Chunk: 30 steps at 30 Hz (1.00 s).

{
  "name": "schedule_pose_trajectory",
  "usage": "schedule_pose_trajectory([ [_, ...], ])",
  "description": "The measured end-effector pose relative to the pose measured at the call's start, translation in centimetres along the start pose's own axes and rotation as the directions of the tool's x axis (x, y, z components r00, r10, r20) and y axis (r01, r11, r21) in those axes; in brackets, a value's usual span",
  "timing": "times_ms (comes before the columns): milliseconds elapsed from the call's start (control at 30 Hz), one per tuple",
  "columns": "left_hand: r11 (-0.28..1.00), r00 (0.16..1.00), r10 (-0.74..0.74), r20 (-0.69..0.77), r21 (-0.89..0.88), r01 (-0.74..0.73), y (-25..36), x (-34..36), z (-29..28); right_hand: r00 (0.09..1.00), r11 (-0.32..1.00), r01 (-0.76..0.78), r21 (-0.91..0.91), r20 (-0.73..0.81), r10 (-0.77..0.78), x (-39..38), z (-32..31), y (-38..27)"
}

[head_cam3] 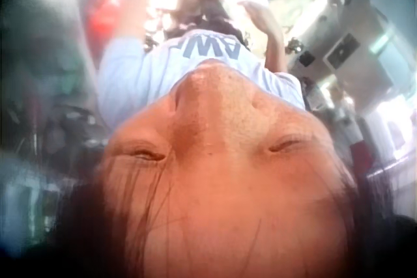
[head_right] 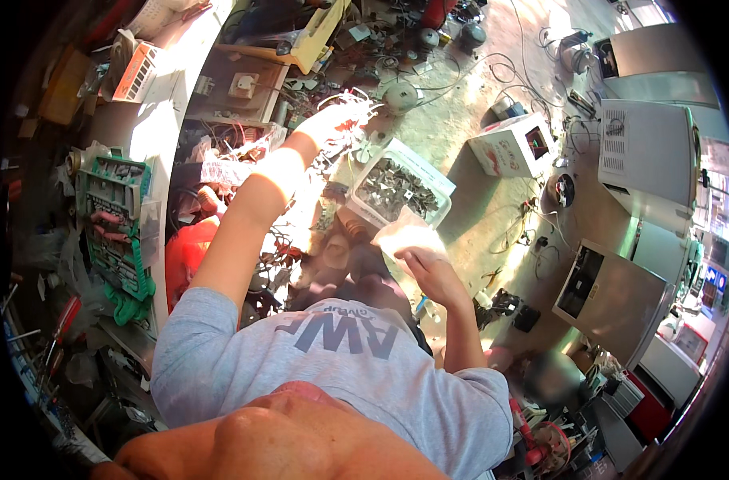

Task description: The person handles various electronic components and wires at a workbench, retrieving parts from plastic bags and a storage tray while using pliers to manipulate connections.

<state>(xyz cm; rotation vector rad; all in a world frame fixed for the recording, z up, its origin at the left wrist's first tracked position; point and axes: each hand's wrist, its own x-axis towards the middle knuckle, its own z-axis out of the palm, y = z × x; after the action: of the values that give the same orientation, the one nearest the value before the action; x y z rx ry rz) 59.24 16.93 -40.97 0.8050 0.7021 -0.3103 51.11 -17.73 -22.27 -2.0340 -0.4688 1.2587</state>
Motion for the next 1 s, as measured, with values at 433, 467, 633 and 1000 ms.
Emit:
schedule_pose_trajectory([
  [433, 0.966, 0.981, 0.126, -0.149, 0.244, -0.087, -2.4, -7.5, -3.9, 0.982, 0.98, 0.188, -0.072, -0.017, -0.189, 2.6, 1.0, -0.8],
  [467, 0.983, 0.987, 0.045, -0.156, 0.184, -0.015, -3.7, -11.0, -1.7, 0.975, 0.972, 0.217, -0.093, -0.024, -0.22, 3.0, 1.3, -1.1],
  [633, 0.978, 0.978, 0.071, -0.194, -0.18, -0.107, -14.7, -21.0, -2.7, 0.904, 0.899, 0.427, -0.098, 0.03, -0.426, 3.3, 3.4, -5.3],
  [1000, 0.343, 0.483, 0.762, -0.432, -0.364, -0.866, -15.9, -39.9, -0.7, 0.677, 0.885, 0.323, 0.335, 0.572, -0.463, -3.4, 16.5, -16.7],
])
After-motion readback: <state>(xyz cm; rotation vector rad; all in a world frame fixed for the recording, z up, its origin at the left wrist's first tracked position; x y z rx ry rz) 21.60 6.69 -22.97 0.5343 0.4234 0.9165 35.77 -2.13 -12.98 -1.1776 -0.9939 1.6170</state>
